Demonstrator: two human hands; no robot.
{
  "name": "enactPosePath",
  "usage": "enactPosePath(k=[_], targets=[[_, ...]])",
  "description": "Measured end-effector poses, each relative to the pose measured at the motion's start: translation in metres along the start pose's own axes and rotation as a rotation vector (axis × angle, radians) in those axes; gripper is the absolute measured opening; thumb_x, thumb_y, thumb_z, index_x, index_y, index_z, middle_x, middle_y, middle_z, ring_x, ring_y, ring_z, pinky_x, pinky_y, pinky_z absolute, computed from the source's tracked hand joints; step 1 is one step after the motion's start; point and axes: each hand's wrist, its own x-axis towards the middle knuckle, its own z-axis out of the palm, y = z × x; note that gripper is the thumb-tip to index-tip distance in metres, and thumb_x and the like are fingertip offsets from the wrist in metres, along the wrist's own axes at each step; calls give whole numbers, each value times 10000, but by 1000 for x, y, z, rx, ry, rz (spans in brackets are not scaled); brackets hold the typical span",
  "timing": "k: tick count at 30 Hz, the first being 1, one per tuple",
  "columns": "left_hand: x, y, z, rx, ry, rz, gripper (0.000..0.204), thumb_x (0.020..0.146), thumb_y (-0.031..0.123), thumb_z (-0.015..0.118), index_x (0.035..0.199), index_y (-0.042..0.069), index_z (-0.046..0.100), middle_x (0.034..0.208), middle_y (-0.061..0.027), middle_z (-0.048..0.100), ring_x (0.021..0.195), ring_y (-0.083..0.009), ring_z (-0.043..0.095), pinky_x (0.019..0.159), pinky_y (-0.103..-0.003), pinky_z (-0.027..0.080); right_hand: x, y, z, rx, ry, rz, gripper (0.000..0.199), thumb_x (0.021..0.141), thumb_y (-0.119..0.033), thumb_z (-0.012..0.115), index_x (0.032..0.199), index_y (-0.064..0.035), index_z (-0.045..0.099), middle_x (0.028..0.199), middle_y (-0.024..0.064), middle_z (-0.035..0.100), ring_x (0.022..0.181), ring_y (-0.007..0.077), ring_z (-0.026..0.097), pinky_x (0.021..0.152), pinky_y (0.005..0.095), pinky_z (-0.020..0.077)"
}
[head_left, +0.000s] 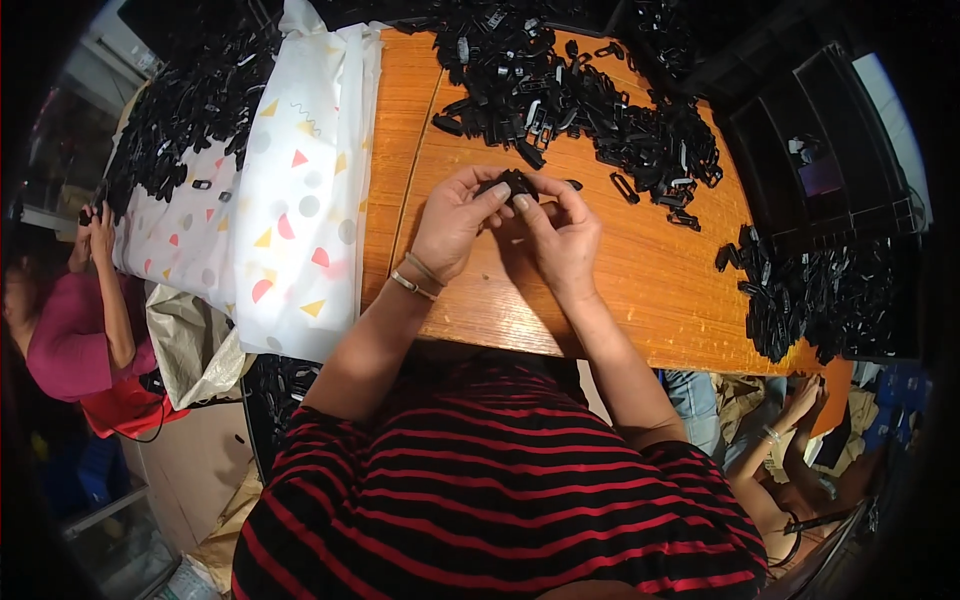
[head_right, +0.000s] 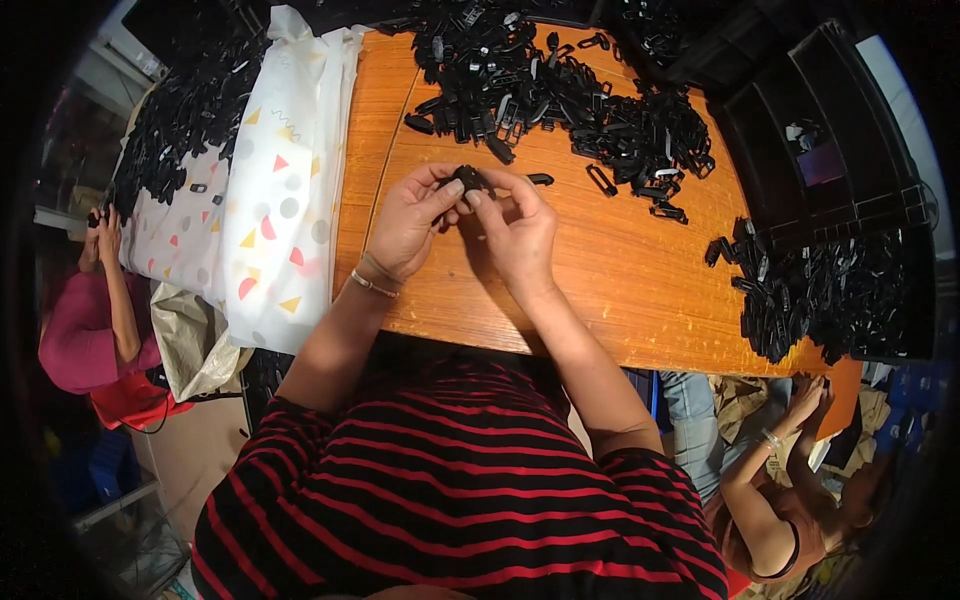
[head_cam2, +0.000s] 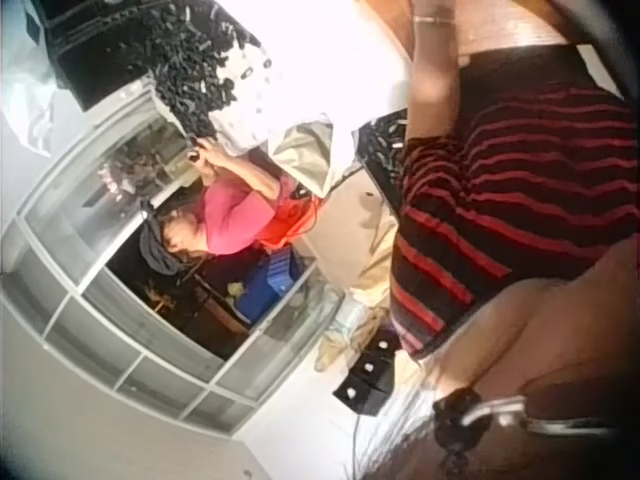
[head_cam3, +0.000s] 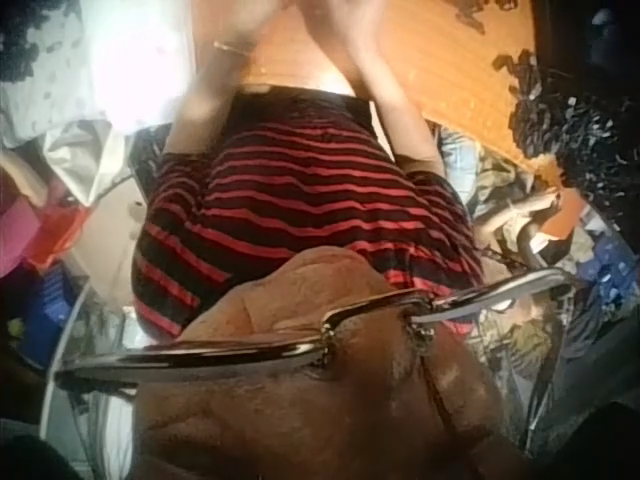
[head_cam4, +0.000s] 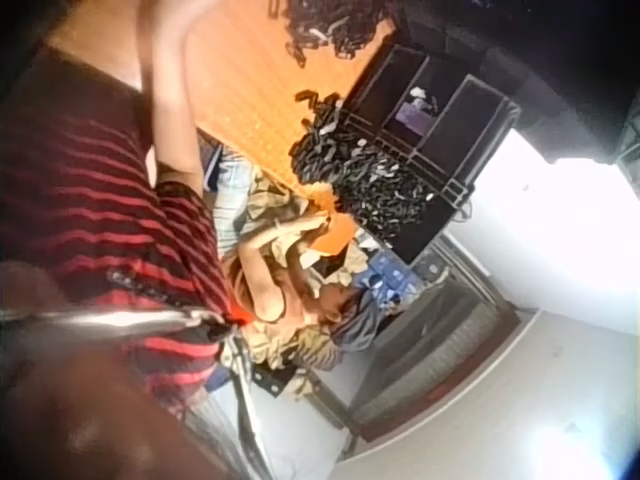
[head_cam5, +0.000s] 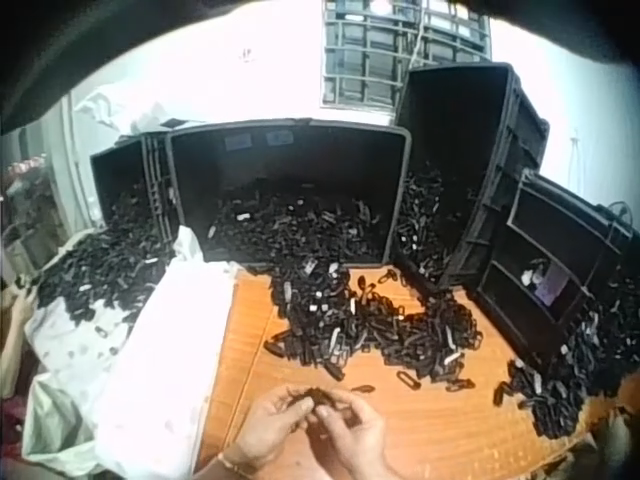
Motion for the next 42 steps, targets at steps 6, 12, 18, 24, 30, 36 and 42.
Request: enactPosePath(k=[6,12,18,24,30,36,42], targets=[[-15,-5,1,22,-22,137,250,904,88,636,1134,9,578,925,-13,636,712,-59,574,612,-169,439,-3,2,4,84,-80,-34,226,896,-21,633,1117,17,602,869,52,673,703,76,640,612,189,504],[-9,-10,-7,-77,58,148,257,905,81,635,1146,13,576,924,-14,653,744,-57,578,623,-170,420,-2,-14,2,224,-151,79,231,914,-37,611,1138,13,588,857,52,670,694,78,634,606,190,503],[-8,-7,-10,-166,32,163,254,906,66,627,1148,9,575,934,-28,655,734,-60,575,612,-174,417,2,-18,1,-56,-97,-50,205,881,-15,648,1081,21,622,798,20,625,643,45,579,580,185,470],[-10,-6,-9,-67,44,195,261,901,41,620,1157,-4,587,930,-11,651,726,-49,553,623,-174,420,1,-24,5,-118,-103,-106,172,855,-10,678,1017,36,644,867,15,576,677,42,570,590,174,449],[-19,-2,-6,22,68,217,252,903,56,626,1149,5,619,932,8,651,762,-32,554,659,-173,441,-3,-26,5,-267,-125,-202,192,820,-7,701,1004,13,654,837,34,565,678,70,567,582,199,454],[-31,-2,11,238,114,383,245,927,70,598,1158,-10,612,982,-16,638,784,-26,549,696,-176,456,-16,-22,12,-483,-50,-479,276,744,4,729,1007,-8,648,852,116,570,666,197,595,577,274,489],[-37,0,12,98,50,236,189,997,157,491,1023,6,602,877,-6,589,774,-49,531,689,-184,442,-26,-13,16,-484,-182,-335,470,788,-88,710,1213,-36,516,972,137,562,814,279,595,689,341,500]])
